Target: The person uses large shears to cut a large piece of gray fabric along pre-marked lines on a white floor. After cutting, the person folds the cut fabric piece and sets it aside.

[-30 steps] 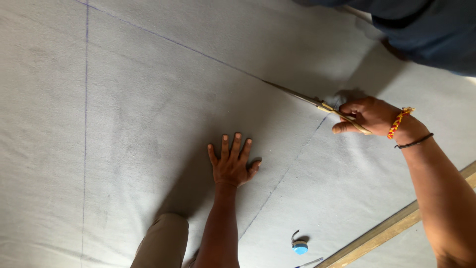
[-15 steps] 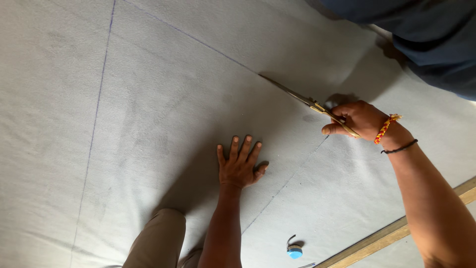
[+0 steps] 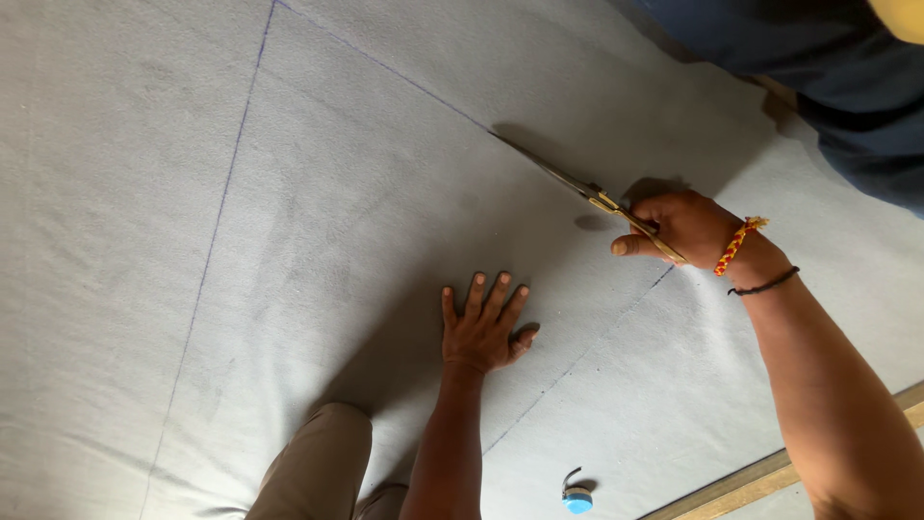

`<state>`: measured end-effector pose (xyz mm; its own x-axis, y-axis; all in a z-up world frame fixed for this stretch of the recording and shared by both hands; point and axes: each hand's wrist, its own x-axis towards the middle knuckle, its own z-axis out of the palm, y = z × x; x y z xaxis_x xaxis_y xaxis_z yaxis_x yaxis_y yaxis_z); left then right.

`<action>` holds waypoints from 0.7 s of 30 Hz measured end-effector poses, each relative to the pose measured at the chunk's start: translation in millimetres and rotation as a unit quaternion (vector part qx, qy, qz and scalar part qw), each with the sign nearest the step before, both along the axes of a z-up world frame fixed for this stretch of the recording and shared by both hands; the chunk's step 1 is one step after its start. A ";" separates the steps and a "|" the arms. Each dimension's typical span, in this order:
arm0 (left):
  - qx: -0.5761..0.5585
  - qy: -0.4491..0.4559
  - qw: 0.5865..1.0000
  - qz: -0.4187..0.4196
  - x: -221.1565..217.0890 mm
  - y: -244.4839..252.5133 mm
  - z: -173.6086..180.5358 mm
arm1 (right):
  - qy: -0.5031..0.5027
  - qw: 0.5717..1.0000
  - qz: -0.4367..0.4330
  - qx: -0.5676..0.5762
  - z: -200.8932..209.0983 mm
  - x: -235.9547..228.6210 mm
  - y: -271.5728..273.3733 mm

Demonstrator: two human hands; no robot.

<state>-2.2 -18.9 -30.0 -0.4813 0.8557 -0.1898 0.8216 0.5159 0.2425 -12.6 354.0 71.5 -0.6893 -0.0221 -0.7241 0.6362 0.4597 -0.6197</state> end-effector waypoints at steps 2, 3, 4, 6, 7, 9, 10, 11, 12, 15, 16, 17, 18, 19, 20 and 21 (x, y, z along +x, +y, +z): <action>-0.012 -0.021 1.000 0.002 -0.8 5.7 4.3 | -0.009 1.000 -0.013 -0.016 5.2 -2.6 0.6; -0.017 -0.031 0.999 0.003 -0.4 7.0 5.2 | -0.013 0.999 -0.020 -0.024 7.5 -3.5 1.0; -0.010 -0.024 1.000 0.003 -0.4 4.9 4.5 | -0.011 1.000 0.013 -0.001 7.1 -6.1 0.0; 0.002 -0.008 1.000 0.003 0.7 -2.8 0.2 | -0.007 0.996 0.078 0.046 2.8 -13.0 -4.5; -0.012 -0.021 1.000 0.002 1.5 -6.1 -2.8 | 0.053 0.996 0.071 0.019 -0.2 -17.2 -6.7; -0.038 -0.052 0.998 -0.001 5.9 -8.3 -6.5 | 0.168 0.984 0.053 -0.035 -5.8 -23.1 -10.3; -0.028 -0.043 0.999 -0.002 6.6 -4.8 -7.7 | 0.153 0.986 0.054 -0.024 -7.5 -26.9 -9.7; -0.019 -0.034 0.999 -0.003 6.6 0.1 -8.3 | 0.139 0.989 0.056 -0.013 -8.1 -31.1 -8.3; -0.010 -0.026 1.000 -0.002 7.3 2.6 -7.1 | 0.125 0.990 0.059 -0.004 -7.5 -35.6 -8.6; -0.037 -0.059 0.998 -0.009 4.3 -5.3 -5.9 | -0.091 0.995 0.031 0.032 4.3 -52.2 -21.7; -0.032 -0.060 0.998 -0.009 5.4 -9.5 -5.4 | -0.105 0.993 0.029 0.034 6.5 -53.4 -24.8; -0.028 -0.061 0.998 -0.009 7.3 -10.3 -6.1 | -0.120 0.992 0.027 0.037 6.4 -52.6 -24.3; -0.025 -0.060 0.998 -0.008 8.0 -8.2 -8.2 | -0.133 0.990 0.026 0.039 3.6 -52.6 -22.2; -0.039 -0.082 0.996 -0.006 8.5 -5.5 -9.3 | -0.032 0.998 0.038 0.026 0.0 -52.8 -19.7; -0.054 -0.104 0.993 -0.003 8.1 -3.1 -9.2 | 0.070 0.996 0.051 0.012 -3.8 -54.1 -18.1; -0.069 -0.126 0.990 0.001 6.8 -1.1 -7.5 | 0.171 0.983 0.063 -0.002 -6.9 -57.1 -18.4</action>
<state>4.6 -20.0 -37.5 -0.4056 0.8124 -0.4190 0.7434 0.5598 0.3660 -69.7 335.6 64.6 -0.8842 -0.1257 -0.4499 0.3281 0.5185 -0.7896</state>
